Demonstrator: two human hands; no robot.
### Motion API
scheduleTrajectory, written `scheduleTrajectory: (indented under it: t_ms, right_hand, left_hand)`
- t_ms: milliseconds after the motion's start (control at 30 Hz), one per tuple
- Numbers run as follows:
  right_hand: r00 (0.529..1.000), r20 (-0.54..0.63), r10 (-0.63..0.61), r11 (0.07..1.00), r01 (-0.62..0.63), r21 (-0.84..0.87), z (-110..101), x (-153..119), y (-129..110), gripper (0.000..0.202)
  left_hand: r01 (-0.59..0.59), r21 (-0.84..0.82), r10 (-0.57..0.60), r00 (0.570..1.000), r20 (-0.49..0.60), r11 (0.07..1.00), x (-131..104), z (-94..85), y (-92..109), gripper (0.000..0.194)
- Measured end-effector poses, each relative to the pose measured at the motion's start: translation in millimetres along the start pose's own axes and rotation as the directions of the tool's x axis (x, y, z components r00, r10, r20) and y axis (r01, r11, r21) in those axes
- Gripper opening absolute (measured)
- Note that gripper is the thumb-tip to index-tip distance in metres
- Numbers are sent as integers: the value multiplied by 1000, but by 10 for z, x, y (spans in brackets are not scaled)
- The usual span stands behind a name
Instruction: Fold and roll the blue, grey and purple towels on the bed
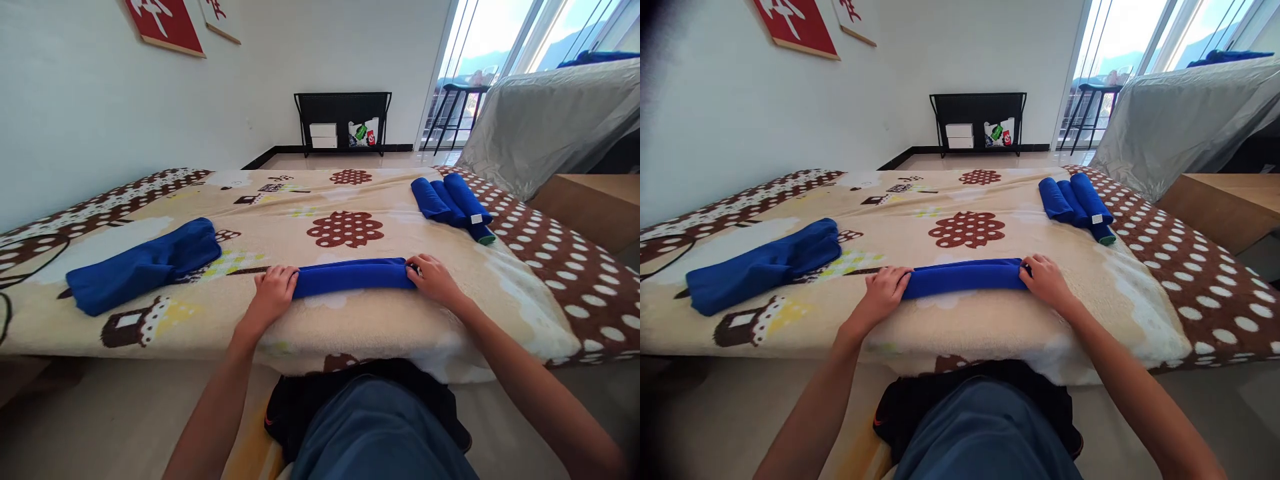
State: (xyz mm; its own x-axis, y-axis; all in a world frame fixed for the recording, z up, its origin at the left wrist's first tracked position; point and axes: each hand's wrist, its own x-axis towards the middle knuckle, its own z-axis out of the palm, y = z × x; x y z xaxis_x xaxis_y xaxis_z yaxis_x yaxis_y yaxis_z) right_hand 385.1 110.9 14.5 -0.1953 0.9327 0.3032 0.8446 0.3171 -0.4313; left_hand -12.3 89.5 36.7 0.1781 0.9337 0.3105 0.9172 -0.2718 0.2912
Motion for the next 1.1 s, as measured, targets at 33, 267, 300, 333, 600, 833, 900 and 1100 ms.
scheduleTrajectory:
  t_ms: [33,267,300,333,600,833,900,1100]
  right_hand:
    - [999,-42,-6,998,4,-59,12,-2,-69,34]
    - [916,148,-372,916,388,-99,236,82,-782,46]
    - [917,165,-363,920,381,-96,262,102,-817,52]
    - [928,170,-332,931,352,-101,276,121,-814,56]
    - [985,168,-33,995,17,99,19,208,-42,54]
    - [983,162,92,980,-119,162,30,542,290,33]
    - [971,224,83,974,-126,189,64,655,310,29]
    - [972,230,43,962,-103,255,91,737,337,35]
  left_hand:
    - [-1,91,6,999,-50,996,11,23,75,37]
    - [-377,-2,371,911,181,926,200,267,828,48]
    - [-357,-20,354,915,191,934,227,282,867,51]
    - [-315,-33,315,928,198,948,251,283,869,54]
    - [52,-139,-19,974,224,989,375,20,69,45]
    - [130,-270,-53,960,276,954,716,42,-267,46]
    - [154,-323,-33,936,351,934,821,69,-302,44]
    - [198,-423,1,905,425,884,885,84,-390,37]
